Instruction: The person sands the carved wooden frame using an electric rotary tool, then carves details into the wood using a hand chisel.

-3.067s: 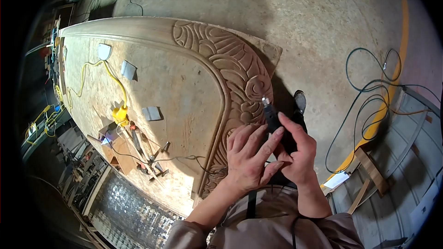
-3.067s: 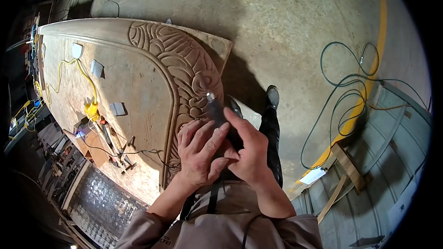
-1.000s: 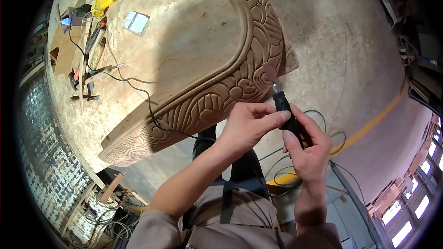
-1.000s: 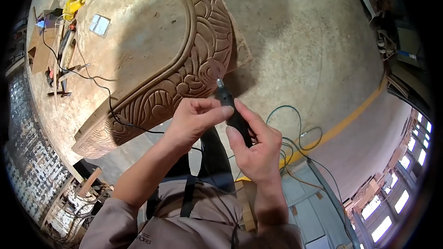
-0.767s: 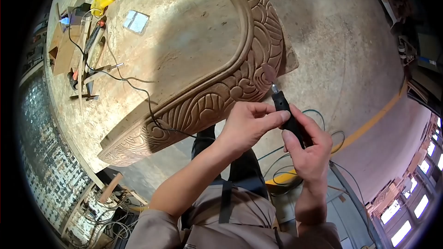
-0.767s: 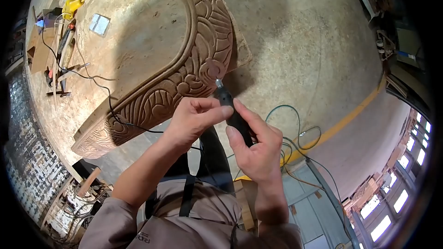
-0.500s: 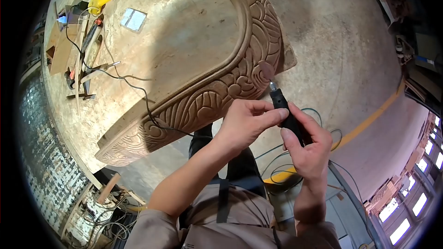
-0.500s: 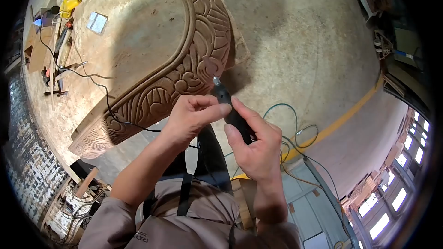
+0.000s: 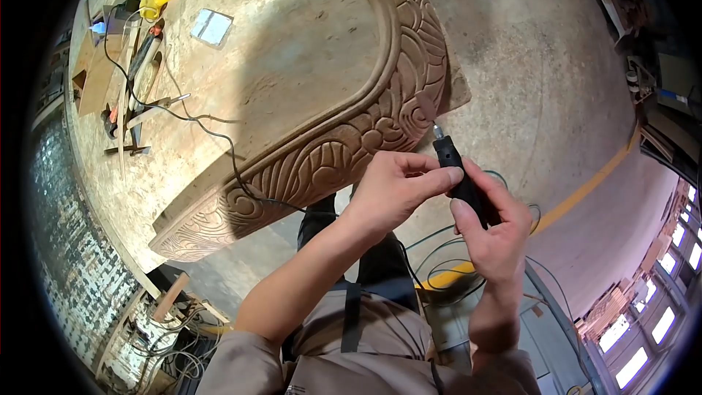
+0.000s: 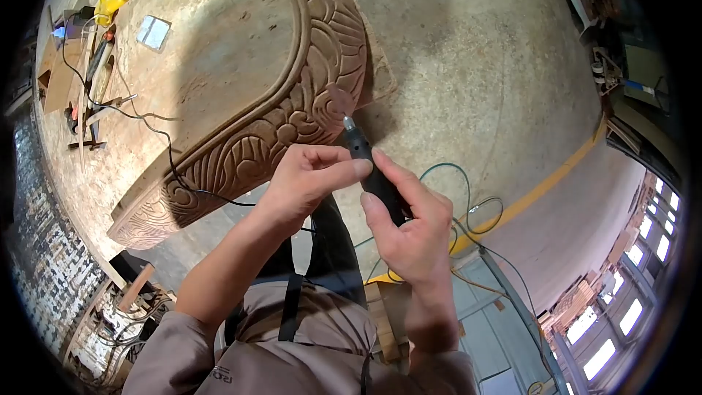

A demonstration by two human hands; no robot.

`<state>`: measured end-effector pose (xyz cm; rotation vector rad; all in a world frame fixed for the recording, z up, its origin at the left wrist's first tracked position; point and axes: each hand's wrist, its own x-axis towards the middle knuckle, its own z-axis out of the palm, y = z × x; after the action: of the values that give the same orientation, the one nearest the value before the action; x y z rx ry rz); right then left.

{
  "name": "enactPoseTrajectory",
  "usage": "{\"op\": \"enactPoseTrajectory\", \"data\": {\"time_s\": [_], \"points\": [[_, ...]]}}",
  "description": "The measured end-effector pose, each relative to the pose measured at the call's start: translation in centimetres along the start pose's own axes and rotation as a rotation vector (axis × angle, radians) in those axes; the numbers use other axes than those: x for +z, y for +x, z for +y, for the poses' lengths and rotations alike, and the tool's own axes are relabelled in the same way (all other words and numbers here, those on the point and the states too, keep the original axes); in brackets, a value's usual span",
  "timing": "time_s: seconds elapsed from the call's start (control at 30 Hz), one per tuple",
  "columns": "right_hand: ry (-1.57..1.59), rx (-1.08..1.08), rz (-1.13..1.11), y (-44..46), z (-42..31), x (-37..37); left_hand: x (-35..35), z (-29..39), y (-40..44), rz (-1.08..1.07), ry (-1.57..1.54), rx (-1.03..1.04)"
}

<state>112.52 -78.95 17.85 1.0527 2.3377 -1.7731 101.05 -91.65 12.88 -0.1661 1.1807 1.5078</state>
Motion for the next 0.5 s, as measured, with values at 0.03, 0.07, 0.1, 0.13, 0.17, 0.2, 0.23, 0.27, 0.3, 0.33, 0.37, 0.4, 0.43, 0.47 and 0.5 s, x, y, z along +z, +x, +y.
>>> {"op": "enactPoseTrajectory", "data": {"time_s": [0.03,0.07,0.1,0.13,0.17,0.2,0.23,0.27,0.3,0.33,0.37,0.4,0.43,0.47,0.5], "points": [[-0.011,-0.008,-0.003,0.10,-0.08,-0.03,0.00,-0.05,0.06,0.001,0.001,0.001],[-0.026,-0.006,-0.006,0.15,-0.22,-0.08,-0.01,-0.19,0.11,0.002,0.001,0.002],[-0.042,-0.006,-0.010,0.21,-0.40,-0.15,-0.02,-0.30,0.16,0.003,0.001,0.004],[-0.058,-0.006,-0.012,0.28,-0.49,-0.21,-0.02,-0.35,0.23,0.003,0.000,0.004],[-0.057,-0.007,-0.012,0.32,-0.49,-0.23,-0.03,-0.43,0.29,0.002,-0.001,0.004],[-0.057,-0.009,-0.012,0.35,-0.50,-0.24,-0.04,-0.48,0.32,0.001,-0.002,0.004],[-0.057,-0.010,-0.013,0.38,-0.53,-0.26,-0.08,-0.50,0.32,0.000,0.002,-0.001],[-0.064,-0.017,-0.016,0.43,-0.59,-0.26,-0.15,-0.48,0.30,-0.001,0.007,-0.006],[-0.071,-0.024,-0.018,0.50,-0.65,-0.28,-0.21,-0.49,0.30,-0.001,0.013,-0.011],[-0.078,-0.030,-0.021,0.53,-0.69,-0.29,-0.20,-0.59,0.34,0.006,0.007,-0.010],[-0.082,-0.032,-0.022,0.56,-0.71,-0.29,-0.15,-0.74,0.42,0.012,0.001,-0.009],[-0.086,-0.034,-0.022,0.59,-0.73,-0.28,-0.11,-0.82,0.48,0.018,-0.005,-0.008],[-0.091,-0.036,-0.022,0.64,-0.74,-0.29,-0.11,-0.65,0.41,0.017,0.002,-0.011],[-0.096,-0.043,-0.030,0.68,-0.73,-0.37,-0.11,-0.32,0.24,0.016,0.009,-0.015],[-0.101,-0.050,-0.037,0.73,-0.72,-0.49,-0.10,-0.06,0.13,0.015,0.017,-0.019]]}}
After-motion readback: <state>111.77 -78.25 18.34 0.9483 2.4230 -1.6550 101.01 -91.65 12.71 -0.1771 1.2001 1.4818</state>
